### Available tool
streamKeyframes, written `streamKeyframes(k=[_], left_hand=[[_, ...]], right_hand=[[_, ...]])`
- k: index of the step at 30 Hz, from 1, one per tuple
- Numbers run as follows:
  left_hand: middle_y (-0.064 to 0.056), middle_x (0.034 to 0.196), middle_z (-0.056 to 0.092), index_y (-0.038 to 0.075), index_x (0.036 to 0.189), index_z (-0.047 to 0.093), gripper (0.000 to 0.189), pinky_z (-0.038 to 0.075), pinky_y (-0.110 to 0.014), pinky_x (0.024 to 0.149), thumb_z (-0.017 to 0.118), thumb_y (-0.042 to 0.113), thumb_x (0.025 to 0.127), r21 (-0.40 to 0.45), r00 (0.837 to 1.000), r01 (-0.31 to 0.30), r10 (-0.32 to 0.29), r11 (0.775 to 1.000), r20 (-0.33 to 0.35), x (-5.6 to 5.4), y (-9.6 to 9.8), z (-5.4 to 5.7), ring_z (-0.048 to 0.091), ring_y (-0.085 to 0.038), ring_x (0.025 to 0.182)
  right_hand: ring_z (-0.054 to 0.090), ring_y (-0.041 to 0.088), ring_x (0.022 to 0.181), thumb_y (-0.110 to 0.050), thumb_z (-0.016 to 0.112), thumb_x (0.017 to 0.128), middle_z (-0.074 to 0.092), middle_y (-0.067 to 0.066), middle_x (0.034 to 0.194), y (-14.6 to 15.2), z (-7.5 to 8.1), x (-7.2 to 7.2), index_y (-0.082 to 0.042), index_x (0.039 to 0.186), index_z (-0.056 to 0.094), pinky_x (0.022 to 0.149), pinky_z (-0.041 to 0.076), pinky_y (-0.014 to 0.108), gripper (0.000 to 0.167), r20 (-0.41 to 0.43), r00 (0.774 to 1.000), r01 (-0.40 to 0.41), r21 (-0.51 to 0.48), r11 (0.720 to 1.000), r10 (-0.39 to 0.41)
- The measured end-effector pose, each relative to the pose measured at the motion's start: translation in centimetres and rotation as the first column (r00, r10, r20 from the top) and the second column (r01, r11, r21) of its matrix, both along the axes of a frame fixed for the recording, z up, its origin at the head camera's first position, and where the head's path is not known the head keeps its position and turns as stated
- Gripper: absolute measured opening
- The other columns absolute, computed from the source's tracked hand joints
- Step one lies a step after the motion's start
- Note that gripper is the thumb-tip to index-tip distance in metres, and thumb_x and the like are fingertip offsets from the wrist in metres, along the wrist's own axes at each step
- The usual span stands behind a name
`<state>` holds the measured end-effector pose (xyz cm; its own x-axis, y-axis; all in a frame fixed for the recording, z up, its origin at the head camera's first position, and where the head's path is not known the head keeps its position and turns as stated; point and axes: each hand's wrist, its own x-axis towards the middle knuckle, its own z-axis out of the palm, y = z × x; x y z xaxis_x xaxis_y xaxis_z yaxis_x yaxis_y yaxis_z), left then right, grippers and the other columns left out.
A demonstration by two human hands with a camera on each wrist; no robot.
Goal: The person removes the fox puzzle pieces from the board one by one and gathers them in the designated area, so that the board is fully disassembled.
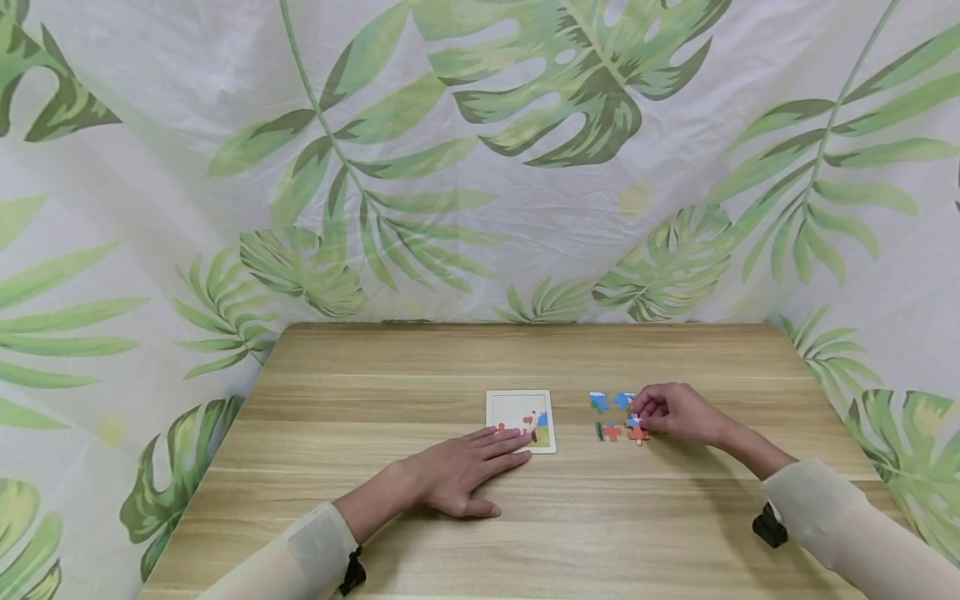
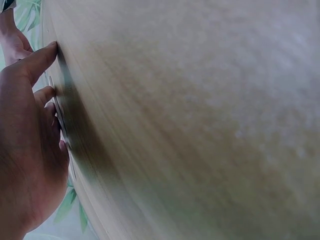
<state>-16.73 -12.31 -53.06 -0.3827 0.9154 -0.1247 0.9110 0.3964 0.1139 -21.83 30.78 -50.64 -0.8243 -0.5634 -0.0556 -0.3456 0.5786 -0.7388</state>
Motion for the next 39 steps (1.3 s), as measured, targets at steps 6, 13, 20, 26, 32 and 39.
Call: streamKeyframes(k=[6, 13, 20, 26, 32, 39], left_hand=[[-0.004, 0.179, 0.008, 0.014, 0.171, 0.018, 0.086, 0.012, -0.039, 0.133, 0.048, 0.06, 0.106, -0.004, 1.0, 0.0, 0.0, 1.0, -0.001, 0.0, 0.0, -0.1, 0.007, -0.019, 0.165], [-0.005, 0.179, 0.009, 0.014, 0.171, 0.018, 0.086, 0.014, -0.04, 0.133, 0.048, 0.06, 0.106, 0.002, 1.0, 0.005, -0.005, 1.0, 0.002, -0.1, 0.0, 0.0, 0.008, -0.02, 0.165], [-0.005, 0.179, 0.009, 0.014, 0.171, 0.018, 0.086, 0.013, -0.04, 0.133, 0.048, 0.059, 0.106, 0.001, 1.0, 0.004, -0.004, 1.0, 0.011, -0.1, 0.0, 0.0, 0.007, -0.02, 0.165], [-0.006, 0.179, 0.009, 0.013, 0.171, 0.019, 0.085, 0.013, -0.04, 0.133, 0.049, 0.058, 0.106, 0.0, 1.0, 0.003, -0.003, 1.0, 0.019, 0.0, 0.0, 0.2, 0.009, -0.02, 0.165], [-0.006, 0.179, 0.01, 0.012, 0.171, 0.019, 0.085, 0.014, -0.041, 0.133, 0.049, 0.058, 0.106, 0.002, 1.0, 0.005, -0.005, 1.0, 0.024, 0.0, 0.0, 0.4, 0.01, -0.021, 0.165], [-0.005, 0.179, 0.009, 0.013, 0.171, 0.018, 0.085, 0.014, -0.041, 0.133, 0.049, 0.058, 0.106, 0.001, 1.0, 0.001, -0.001, 1.0, 0.028, 0.0, 0.0, 0.3, 0.009, -0.021, 0.165]], right_hand=[[0.064, 0.003, 0.078, 0.001, 0.076, 0.094, 0.072, -0.001, 0.088, 0.0, -0.3, -0.1, -0.002, 0.103, 0.073, 0.068, 0.056, 0.022, 0.01, -0.052, 0.999, 0.005, 0.027, 1.0, -0.004], [0.064, 0.003, 0.076, 0.001, 0.077, 0.093, 0.073, -0.001, 0.088, -0.1, -0.5, -0.1, -0.002, 0.101, 0.074, 0.067, 0.055, 0.021, 0.01, -0.1, 0.995, 0.011, 0.023, 1.0, -0.008], [0.063, 0.003, 0.075, 0.0, 0.078, 0.092, 0.072, -0.001, 0.087, -0.1, -0.5, 0.0, -0.002, 0.1, 0.074, 0.067, 0.055, 0.021, 0.009, -0.116, 0.993, 0.018, 0.028, 0.999, -0.014], [0.062, 0.002, 0.076, -0.001, 0.08, 0.091, 0.072, -0.002, 0.088, 0.0, -0.5, 0.0, -0.003, 0.1, 0.074, 0.067, 0.055, 0.021, 0.01, -0.117, 0.993, 0.024, 0.052, 0.998, -0.018], [0.062, 0.003, 0.076, -0.002, 0.081, 0.091, 0.073, -0.003, 0.087, -0.1, -0.1, 0.1, -0.005, 0.098, 0.075, 0.067, 0.055, 0.021, 0.009, -0.158, 0.987, 0.034, 0.049, 0.998, -0.026], [0.063, 0.006, 0.077, -0.001, 0.079, 0.093, 0.072, -0.003, 0.085, -1.5, 0.7, -0.1, -0.003, 0.097, 0.074, 0.067, 0.055, 0.022, 0.007, -0.152, 0.988, -0.003, 0.016, 1.0, 0.006]])
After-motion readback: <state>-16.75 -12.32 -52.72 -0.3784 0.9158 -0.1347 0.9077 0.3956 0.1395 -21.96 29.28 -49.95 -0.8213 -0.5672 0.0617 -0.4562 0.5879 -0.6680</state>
